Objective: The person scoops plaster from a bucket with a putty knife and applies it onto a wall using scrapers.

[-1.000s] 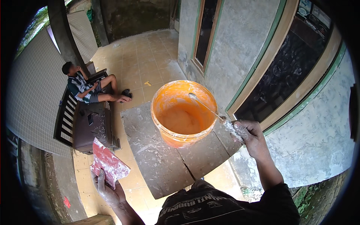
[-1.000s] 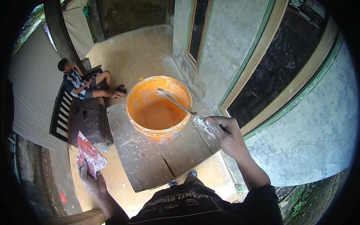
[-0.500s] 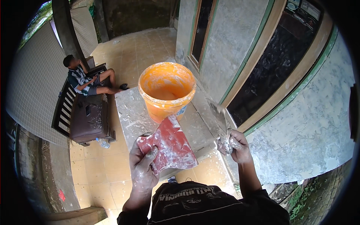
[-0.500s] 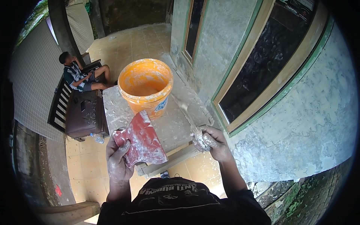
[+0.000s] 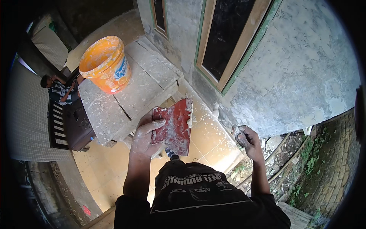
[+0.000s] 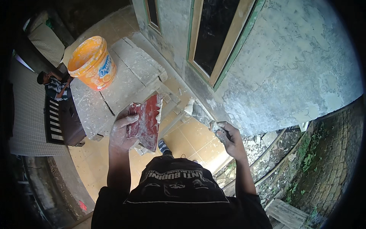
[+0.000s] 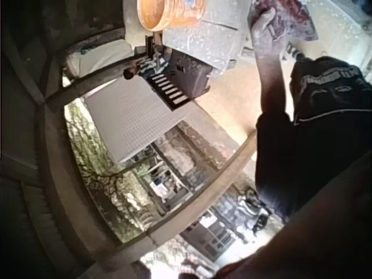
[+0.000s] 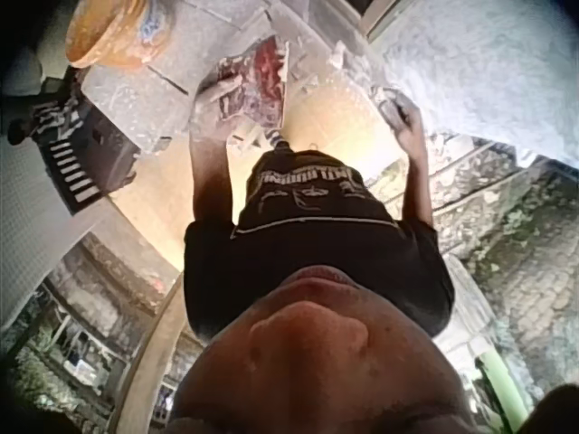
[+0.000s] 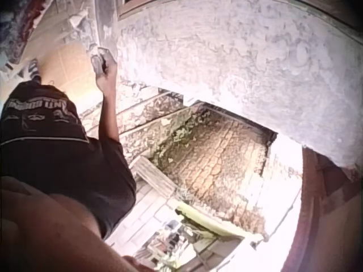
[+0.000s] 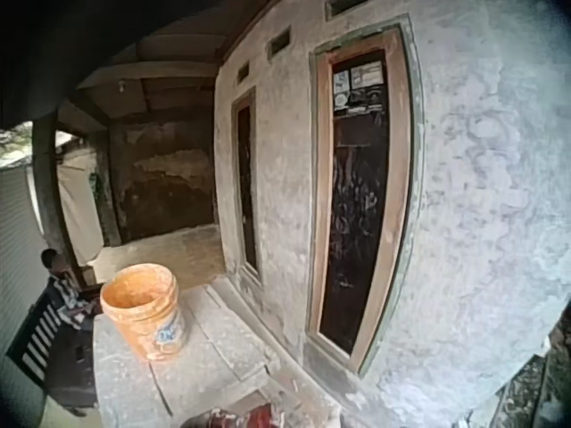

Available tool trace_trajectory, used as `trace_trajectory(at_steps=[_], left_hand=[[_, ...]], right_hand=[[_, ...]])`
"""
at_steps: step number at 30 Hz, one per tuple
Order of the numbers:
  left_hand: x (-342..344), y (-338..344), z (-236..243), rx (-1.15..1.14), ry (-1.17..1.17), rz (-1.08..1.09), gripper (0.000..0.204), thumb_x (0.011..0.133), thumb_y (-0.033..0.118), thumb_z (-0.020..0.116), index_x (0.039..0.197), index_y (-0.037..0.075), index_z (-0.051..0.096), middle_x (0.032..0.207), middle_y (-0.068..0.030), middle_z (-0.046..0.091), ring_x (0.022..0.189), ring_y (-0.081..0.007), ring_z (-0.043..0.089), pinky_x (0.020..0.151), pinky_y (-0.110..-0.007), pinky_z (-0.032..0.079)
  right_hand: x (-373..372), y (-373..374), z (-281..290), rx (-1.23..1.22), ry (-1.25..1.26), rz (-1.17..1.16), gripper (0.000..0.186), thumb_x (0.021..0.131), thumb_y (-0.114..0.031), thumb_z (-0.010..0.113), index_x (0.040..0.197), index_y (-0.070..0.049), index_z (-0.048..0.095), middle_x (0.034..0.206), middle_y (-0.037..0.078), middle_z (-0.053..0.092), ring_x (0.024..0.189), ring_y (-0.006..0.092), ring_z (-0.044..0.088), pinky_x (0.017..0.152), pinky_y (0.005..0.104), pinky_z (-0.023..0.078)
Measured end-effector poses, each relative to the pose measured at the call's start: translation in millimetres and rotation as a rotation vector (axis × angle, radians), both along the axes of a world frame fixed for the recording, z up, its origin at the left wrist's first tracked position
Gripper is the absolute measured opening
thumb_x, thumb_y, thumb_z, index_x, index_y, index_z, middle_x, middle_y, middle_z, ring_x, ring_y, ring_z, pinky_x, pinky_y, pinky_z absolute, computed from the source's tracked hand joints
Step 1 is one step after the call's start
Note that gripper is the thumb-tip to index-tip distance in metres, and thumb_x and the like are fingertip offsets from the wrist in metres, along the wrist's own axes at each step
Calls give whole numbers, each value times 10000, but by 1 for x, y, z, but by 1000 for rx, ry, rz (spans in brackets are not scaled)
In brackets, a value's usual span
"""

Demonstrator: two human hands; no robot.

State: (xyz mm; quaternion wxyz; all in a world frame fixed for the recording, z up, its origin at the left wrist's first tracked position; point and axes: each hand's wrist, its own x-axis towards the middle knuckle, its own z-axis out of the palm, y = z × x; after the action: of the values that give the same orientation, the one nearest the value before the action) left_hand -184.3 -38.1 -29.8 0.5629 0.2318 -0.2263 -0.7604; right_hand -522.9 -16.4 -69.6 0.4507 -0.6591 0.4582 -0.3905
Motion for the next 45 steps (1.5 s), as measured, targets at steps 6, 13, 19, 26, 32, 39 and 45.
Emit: trace_trajectory(at_steps=[6,13,19,26,32,39,45], left_hand=[[-68,3,-42,208,-34,-141,304,803,46,559,1102,-9,550,989,-115,642,887,-214,648,778,-381,534],[-111,9,-42,104,-77,-332,286,837,49,540,1118,-5,537,1020,-114,633,925,-219,639,824,-365,513],[-126,19,-55,122,-86,-323,279,848,27,532,1124,-18,526,1054,-137,618,947,-222,633,832,-354,520],[-185,46,-66,-72,-199,-5,296,870,-65,523,1166,-50,502,1105,-122,588,987,-169,592,867,-298,489],[-195,72,-71,-540,-970,-123,311,867,-45,533,1175,-89,542,1029,-137,639,889,-171,628,802,-296,516],[-195,74,-82,-272,-620,13,239,871,-58,530,1104,-93,565,1001,-119,639,895,-141,614,820,-276,502],[-195,94,-79,-342,-675,-165,254,858,-51,567,1110,-75,563,996,-112,640,894,-120,608,800,-258,503]], right_hand=[[-12,50,-18,-207,-193,-306,304,837,7,638,1116,10,517,877,58,590,827,156,617,749,269,502],[-32,71,-29,-628,581,-381,416,658,22,683,1058,-87,651,976,119,643,874,324,606,736,383,463],[-62,116,-35,-410,491,-489,325,730,6,648,1039,-96,652,952,115,623,797,270,606,643,349,458],[-74,158,-9,415,-319,-364,168,919,-91,501,887,36,606,646,29,568,471,69,476,432,211,363],[-98,157,-13,471,-386,-283,205,933,-149,522,899,24,627,630,21,574,451,49,456,404,201,347],[-101,176,-9,459,-458,-295,254,956,-187,509,878,26,622,599,30,554,430,56,445,391,204,342],[-89,172,-14,471,-467,-363,250,956,-186,505,879,26,613,615,19,552,431,55,436,394,209,324]])
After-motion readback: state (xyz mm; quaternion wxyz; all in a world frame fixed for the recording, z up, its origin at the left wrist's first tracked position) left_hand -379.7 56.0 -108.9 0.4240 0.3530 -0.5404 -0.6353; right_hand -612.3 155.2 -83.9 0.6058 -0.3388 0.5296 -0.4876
